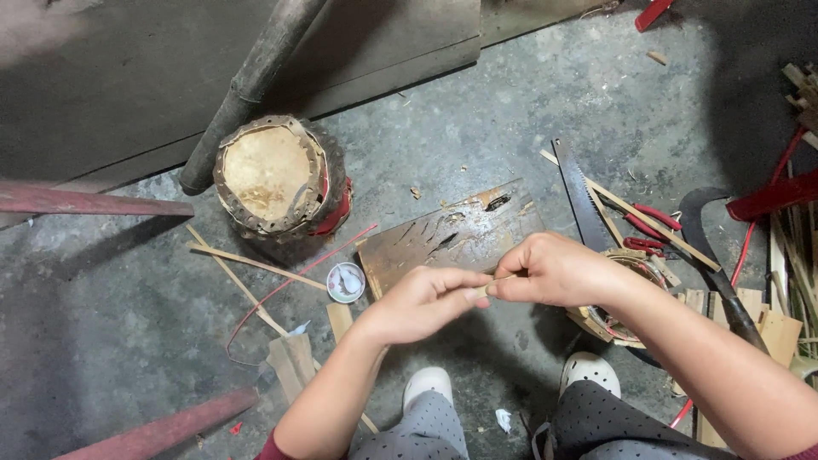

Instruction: Assembling wooden slats into a cylindrical drum shell and using a curved blade to shave and shape the exterior surface.

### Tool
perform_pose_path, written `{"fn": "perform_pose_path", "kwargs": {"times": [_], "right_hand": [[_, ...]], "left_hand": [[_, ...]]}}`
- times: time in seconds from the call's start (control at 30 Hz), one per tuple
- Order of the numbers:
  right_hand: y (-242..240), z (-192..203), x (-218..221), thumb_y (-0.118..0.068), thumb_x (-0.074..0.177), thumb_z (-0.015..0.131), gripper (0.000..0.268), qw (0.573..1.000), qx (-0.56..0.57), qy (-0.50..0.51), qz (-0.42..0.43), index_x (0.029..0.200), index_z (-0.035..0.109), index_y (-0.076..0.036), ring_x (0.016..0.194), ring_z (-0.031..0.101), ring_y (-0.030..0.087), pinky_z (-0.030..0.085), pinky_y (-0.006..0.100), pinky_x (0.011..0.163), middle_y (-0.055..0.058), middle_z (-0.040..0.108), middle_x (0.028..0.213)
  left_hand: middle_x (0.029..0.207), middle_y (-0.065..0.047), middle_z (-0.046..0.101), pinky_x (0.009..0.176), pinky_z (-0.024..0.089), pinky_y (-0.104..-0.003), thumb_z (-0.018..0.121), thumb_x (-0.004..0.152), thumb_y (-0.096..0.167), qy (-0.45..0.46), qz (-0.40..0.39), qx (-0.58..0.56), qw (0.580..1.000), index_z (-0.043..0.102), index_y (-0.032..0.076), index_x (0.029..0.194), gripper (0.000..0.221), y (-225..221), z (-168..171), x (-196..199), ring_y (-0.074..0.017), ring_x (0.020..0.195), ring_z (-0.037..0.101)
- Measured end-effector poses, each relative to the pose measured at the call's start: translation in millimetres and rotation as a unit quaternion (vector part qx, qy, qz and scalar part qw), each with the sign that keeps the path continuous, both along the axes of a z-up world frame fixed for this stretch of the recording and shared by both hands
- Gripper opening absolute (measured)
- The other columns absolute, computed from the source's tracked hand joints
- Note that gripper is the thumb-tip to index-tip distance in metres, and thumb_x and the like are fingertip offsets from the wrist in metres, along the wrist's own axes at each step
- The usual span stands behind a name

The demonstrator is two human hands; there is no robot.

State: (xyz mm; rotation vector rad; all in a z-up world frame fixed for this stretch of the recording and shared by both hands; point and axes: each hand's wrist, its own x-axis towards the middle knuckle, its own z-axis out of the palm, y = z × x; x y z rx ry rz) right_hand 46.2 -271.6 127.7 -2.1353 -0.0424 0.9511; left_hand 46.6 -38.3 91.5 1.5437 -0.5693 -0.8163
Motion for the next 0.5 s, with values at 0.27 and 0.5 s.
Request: {"fn": "perform_pose_path", "kwargs": {"times": [0.27, 0.5], "right_hand": [[4, -3, -3, -0.034, 0.081, 0.072, 0.022, 0.996, -0.066, -0.029, 0.054, 0.071, 0.083, -0.017, 0.067, 0.073, 0.028, 0.057, 0.038, 0.071, 0.006, 0.072, 0.057], [5, 5, -5, -0.039, 0.083, 0.072, 0.024, 0.995, -0.05, -0.063, 0.061, 0.078, 0.081, -0.016, 0.079, 0.075, 0.034, 0.058, 0.042, 0.075, 0.01, 0.076, 0.069]], "left_hand": [[0.087, -0.004, 0.081, 0.085, 0.06, -0.039, 0.064, 0.096, 0.013, -0.075, 0.02, 0.112, 0.991, 0.079, 0.015, 0.108, 0.019, -8, 9, -5, -0.0252, 0.09, 0.077], [0.09, -0.001, 0.082, 0.084, 0.061, -0.037, 0.061, 0.096, 0.011, -0.141, 0.03, 0.134, 0.981, 0.077, 0.017, 0.111, 0.023, -7, 20, -10, -0.0239, 0.091, 0.078]]}}
